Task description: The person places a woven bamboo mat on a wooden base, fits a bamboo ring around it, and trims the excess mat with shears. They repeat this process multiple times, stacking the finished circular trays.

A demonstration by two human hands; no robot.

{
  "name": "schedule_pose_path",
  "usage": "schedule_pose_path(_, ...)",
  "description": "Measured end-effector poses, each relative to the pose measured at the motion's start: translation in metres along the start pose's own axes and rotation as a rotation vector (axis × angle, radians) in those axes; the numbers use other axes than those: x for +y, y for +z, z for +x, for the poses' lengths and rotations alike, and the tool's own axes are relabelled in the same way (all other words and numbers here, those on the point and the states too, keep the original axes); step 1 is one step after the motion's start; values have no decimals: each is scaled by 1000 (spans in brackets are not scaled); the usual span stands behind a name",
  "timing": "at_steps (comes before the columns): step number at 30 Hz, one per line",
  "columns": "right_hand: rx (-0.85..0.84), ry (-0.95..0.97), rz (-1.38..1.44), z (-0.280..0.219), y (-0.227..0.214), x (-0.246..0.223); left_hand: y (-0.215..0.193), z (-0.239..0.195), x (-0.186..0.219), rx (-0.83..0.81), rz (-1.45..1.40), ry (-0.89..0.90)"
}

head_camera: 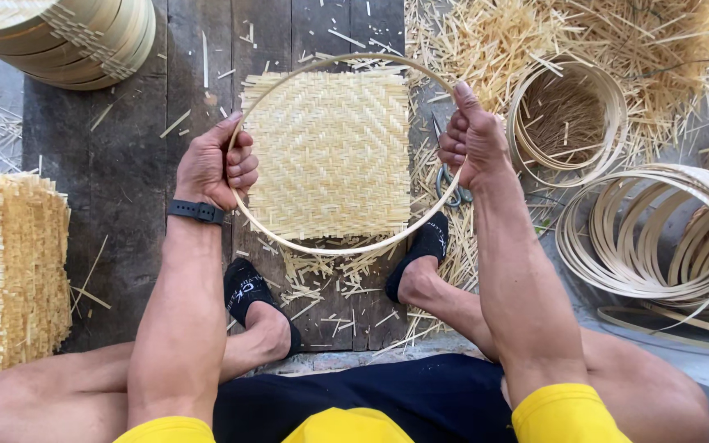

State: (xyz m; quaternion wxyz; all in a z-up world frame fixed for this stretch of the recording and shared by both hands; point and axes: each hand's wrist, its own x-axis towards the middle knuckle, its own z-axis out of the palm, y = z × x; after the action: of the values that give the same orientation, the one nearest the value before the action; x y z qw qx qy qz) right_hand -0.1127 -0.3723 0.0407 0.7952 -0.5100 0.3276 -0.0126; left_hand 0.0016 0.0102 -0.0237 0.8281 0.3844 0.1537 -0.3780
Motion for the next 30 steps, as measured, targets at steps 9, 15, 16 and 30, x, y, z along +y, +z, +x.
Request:
schedule_pose_path(9,-80,40,173,-9,-4,28,8,-3,-28,14,-213,94)
schedule_pose_path(15,62,-20,143,4,-12,46,-3,2,-52,-1,-253,35)
schedule_pose_path(16,86,-26,132,5,-15,42,-4,5,-55,5,-249,20)
schedule_pose_path(30,-47,114,-309,10,-11,13,-14,10,-60,65,-155,5)
